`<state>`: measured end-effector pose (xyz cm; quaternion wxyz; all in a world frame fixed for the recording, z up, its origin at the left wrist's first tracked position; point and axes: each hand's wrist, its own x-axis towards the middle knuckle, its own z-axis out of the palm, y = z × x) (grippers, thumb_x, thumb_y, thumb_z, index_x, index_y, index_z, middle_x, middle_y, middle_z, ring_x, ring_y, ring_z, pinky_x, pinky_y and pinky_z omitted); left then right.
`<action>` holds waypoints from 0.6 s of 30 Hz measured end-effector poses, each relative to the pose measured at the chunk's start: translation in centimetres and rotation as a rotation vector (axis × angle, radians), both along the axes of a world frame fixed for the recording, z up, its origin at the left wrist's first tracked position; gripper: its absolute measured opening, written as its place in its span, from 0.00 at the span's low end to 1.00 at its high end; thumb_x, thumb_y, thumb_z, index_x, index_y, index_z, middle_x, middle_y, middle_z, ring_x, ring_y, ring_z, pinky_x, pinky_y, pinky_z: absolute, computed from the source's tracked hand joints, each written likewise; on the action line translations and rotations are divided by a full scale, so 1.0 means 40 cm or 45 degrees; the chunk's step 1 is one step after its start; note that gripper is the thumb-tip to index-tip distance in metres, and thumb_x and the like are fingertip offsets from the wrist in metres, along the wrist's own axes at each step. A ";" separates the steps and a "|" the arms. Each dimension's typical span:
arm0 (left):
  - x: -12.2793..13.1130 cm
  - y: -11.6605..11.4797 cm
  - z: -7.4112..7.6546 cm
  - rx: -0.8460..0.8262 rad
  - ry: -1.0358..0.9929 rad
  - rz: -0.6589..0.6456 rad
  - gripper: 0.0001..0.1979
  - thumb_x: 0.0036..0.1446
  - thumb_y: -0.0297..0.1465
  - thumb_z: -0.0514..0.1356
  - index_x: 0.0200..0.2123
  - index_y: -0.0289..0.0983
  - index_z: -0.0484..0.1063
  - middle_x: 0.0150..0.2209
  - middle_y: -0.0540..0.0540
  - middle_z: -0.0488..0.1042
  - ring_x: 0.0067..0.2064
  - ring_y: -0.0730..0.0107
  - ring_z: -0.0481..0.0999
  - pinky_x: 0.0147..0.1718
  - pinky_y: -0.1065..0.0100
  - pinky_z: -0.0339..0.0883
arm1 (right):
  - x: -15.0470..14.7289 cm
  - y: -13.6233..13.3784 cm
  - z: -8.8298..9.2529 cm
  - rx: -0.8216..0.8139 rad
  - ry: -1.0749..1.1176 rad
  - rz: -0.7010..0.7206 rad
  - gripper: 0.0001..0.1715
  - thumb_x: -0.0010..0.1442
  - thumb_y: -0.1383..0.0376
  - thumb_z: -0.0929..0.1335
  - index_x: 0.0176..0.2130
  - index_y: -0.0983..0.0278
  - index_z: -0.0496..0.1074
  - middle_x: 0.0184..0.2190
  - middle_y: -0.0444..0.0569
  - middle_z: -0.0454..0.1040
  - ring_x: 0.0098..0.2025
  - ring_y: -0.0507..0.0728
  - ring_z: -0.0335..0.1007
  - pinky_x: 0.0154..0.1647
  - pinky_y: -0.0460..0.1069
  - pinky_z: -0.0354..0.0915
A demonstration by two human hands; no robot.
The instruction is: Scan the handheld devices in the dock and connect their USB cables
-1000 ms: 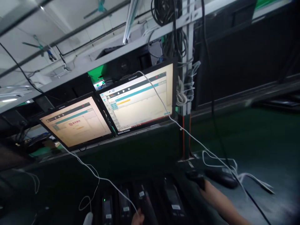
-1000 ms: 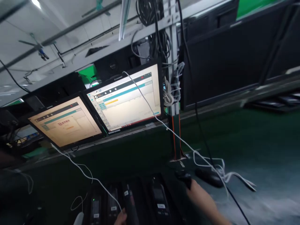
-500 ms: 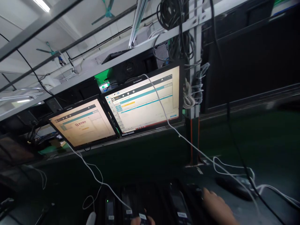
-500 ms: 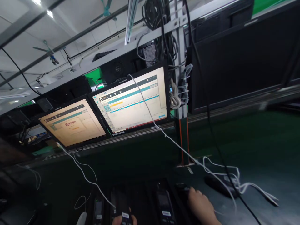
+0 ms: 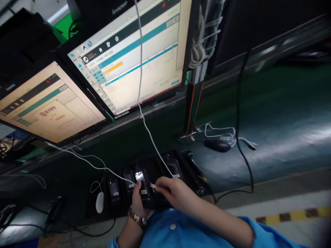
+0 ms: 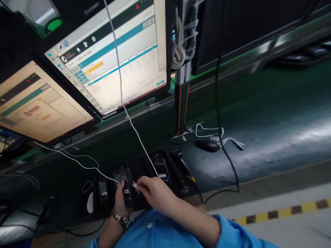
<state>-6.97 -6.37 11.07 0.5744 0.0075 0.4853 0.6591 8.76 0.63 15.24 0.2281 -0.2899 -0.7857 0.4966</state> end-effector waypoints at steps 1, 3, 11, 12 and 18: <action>0.005 0.000 -0.003 -0.030 0.032 0.002 0.18 0.40 0.44 0.69 0.24 0.33 0.76 0.21 0.46 0.76 0.24 0.68 0.75 0.27 0.67 0.69 | 0.000 -0.002 -0.003 0.001 0.022 0.007 0.10 0.61 0.66 0.63 0.35 0.63 0.74 0.31 0.47 0.79 0.32 0.55 0.75 0.33 0.47 0.64; 0.011 0.002 -0.005 -0.062 0.080 -0.030 0.25 0.36 0.50 0.70 0.24 0.32 0.76 0.21 0.46 0.77 0.24 0.69 0.74 0.26 0.68 0.68 | 0.001 -0.005 -0.007 0.041 0.067 0.020 0.12 0.61 0.67 0.63 0.36 0.63 0.76 0.34 0.48 0.80 0.35 0.56 0.76 0.36 0.47 0.65; 0.015 0.013 0.001 -0.133 0.127 -0.105 0.30 0.29 0.54 0.71 0.22 0.32 0.75 0.20 0.46 0.75 0.24 0.66 0.76 0.32 0.64 0.70 | 0.012 -0.020 -0.010 0.350 -0.086 0.007 0.15 0.64 0.70 0.62 0.36 0.64 0.79 0.32 0.51 0.79 0.34 0.56 0.75 0.36 0.48 0.66; 0.017 0.014 0.003 -0.135 0.154 -0.103 0.30 0.28 0.54 0.71 0.22 0.32 0.75 0.20 0.46 0.75 0.25 0.65 0.76 0.32 0.64 0.70 | 0.012 -0.023 -0.011 0.403 -0.115 0.004 0.16 0.64 0.69 0.62 0.36 0.65 0.79 0.31 0.51 0.79 0.34 0.56 0.75 0.35 0.48 0.65; 0.026 0.011 0.018 -0.105 0.371 -0.030 0.28 0.33 0.51 0.71 0.30 0.34 0.75 0.24 0.47 0.78 0.29 0.63 0.79 0.33 0.64 0.70 | 0.006 -0.031 -0.031 0.662 -0.208 0.002 0.17 0.64 0.71 0.60 0.33 0.66 0.76 0.26 0.52 0.77 0.28 0.55 0.73 0.30 0.48 0.63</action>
